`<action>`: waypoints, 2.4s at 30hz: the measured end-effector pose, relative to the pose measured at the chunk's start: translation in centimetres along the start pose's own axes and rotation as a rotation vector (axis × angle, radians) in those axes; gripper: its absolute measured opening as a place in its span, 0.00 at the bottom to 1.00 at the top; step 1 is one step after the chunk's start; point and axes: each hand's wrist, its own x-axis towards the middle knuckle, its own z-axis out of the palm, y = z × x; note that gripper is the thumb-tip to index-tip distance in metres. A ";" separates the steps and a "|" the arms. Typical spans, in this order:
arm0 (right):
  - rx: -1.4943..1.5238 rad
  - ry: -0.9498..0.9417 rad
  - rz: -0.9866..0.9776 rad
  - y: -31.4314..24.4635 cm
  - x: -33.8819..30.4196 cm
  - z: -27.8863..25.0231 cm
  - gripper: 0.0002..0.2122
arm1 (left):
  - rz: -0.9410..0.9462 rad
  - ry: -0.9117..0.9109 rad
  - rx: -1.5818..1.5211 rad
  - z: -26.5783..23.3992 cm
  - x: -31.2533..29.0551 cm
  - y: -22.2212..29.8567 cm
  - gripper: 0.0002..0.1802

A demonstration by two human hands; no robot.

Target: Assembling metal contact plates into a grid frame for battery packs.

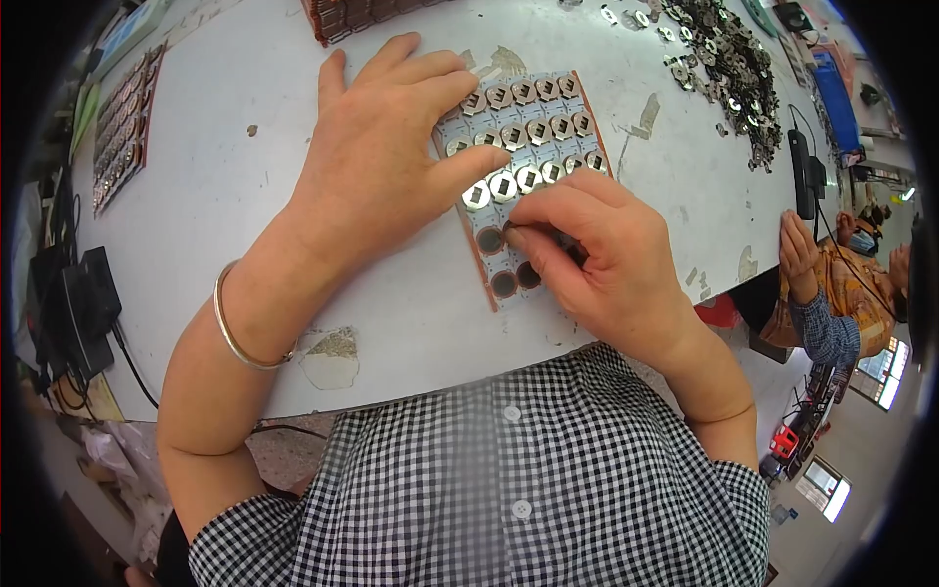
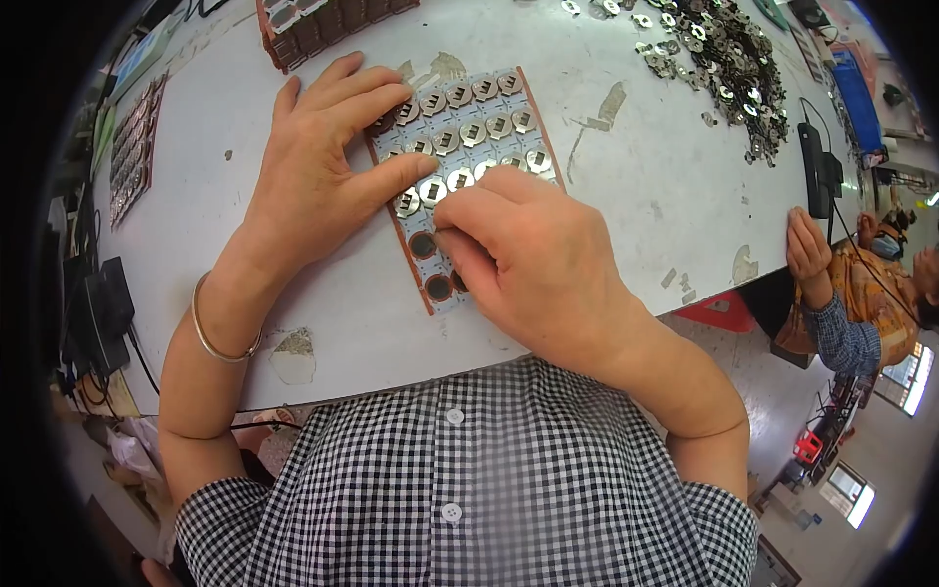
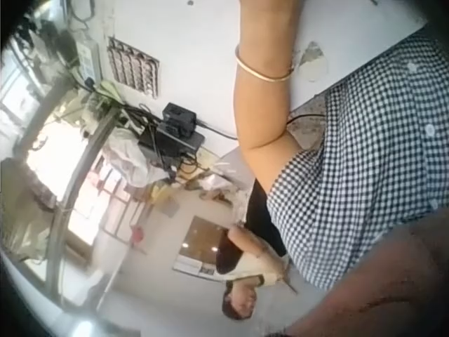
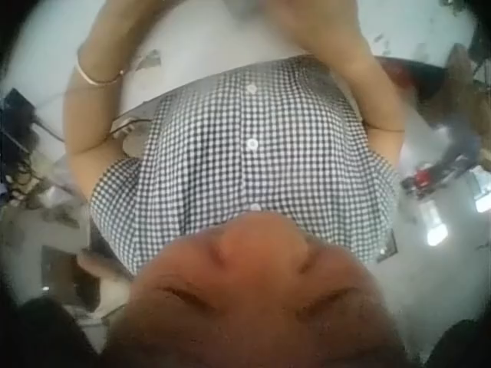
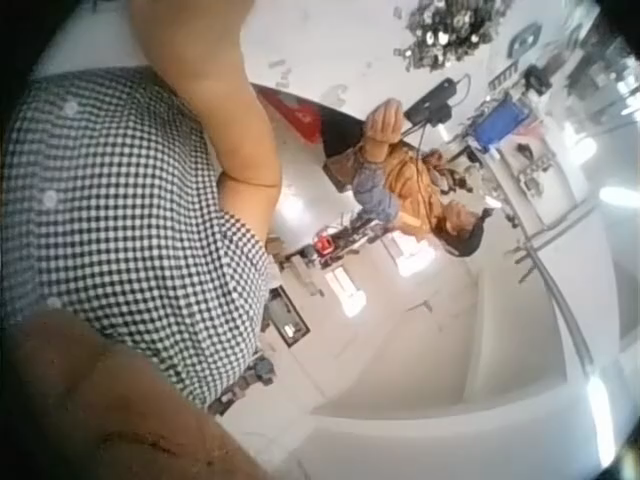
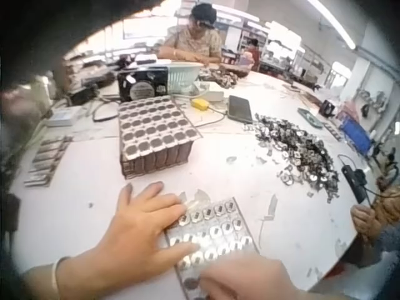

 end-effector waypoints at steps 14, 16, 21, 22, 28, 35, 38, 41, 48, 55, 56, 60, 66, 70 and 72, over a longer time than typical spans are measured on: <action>-0.159 0.226 -0.306 0.9 -0.9 2.1 0.15 | 0.016 0.014 0.034 0.0 -0.1 0.0 0.29; -0.202 0.233 -0.322 0.7 -1.0 2.1 0.14 | 0.020 0.011 0.038 -0.1 -0.1 0.1 0.29; -0.252 0.190 -0.297 0.3 -1.2 2.1 0.14 | 0.008 -0.040 0.012 -0.4 0.5 0.5 0.28; -0.281 0.160 -0.275 0.2 -1.3 2.0 0.14 | 0.007 -0.039 0.039 -0.3 0.4 0.4 0.29; -0.004 0.135 -0.276 1.4 -0.6 0.7 0.14 | 0.001 -0.065 0.056 -0.3 0.5 0.5 0.29; -0.497 0.529 0.024 14.0 4.5 -9.1 0.17 | 0.011 -0.021 0.017 0.0 0.6 0.1 0.27; -0.661 0.482 0.166 15.9 5.8 -9.6 0.22 | 0.000 -0.031 0.011 0.0 0.8 0.1 0.28; -0.435 0.375 0.221 15.0 8.0 -9.8 0.18 | 0.005 -0.046 0.020 -0.2 0.9 0.3 0.28; -0.142 0.319 0.008 10.6 8.3 -11.2 0.10 | 0.006 -0.058 0.001 -0.4 0.8 -0.2 0.29; -0.170 0.265 0.129 12.4 3.9 -12.0 0.08 | 0.025 -0.079 -0.019 -0.5 0.9 -0.2 0.30; -0.186 0.296 0.205 12.5 3.5 -12.1 0.08 | 0.026 -0.080 -0.022 -0.5 0.8 -0.2 0.30; -0.171 0.245 0.224 11.6 1.5 -11.4 0.08 | 0.010 -0.078 -0.026 -0.5 0.7 -0.2 0.30; -0.061 0.062 0.115 7.8 -2.2 -9.3 0.10 | -0.002 -0.080 -0.025 -0.5 0.7 -0.2 0.29; -0.073 0.008 0.141 5.7 -2.6 -8.0 0.10 | 0.001 -0.081 -0.028 -0.4 0.7 -0.4 0.29; -0.034 0.030 0.076 5.7 -2.5 -6.9 0.12 | -0.018 -0.102 -0.021 -0.7 0.6 -0.2 0.30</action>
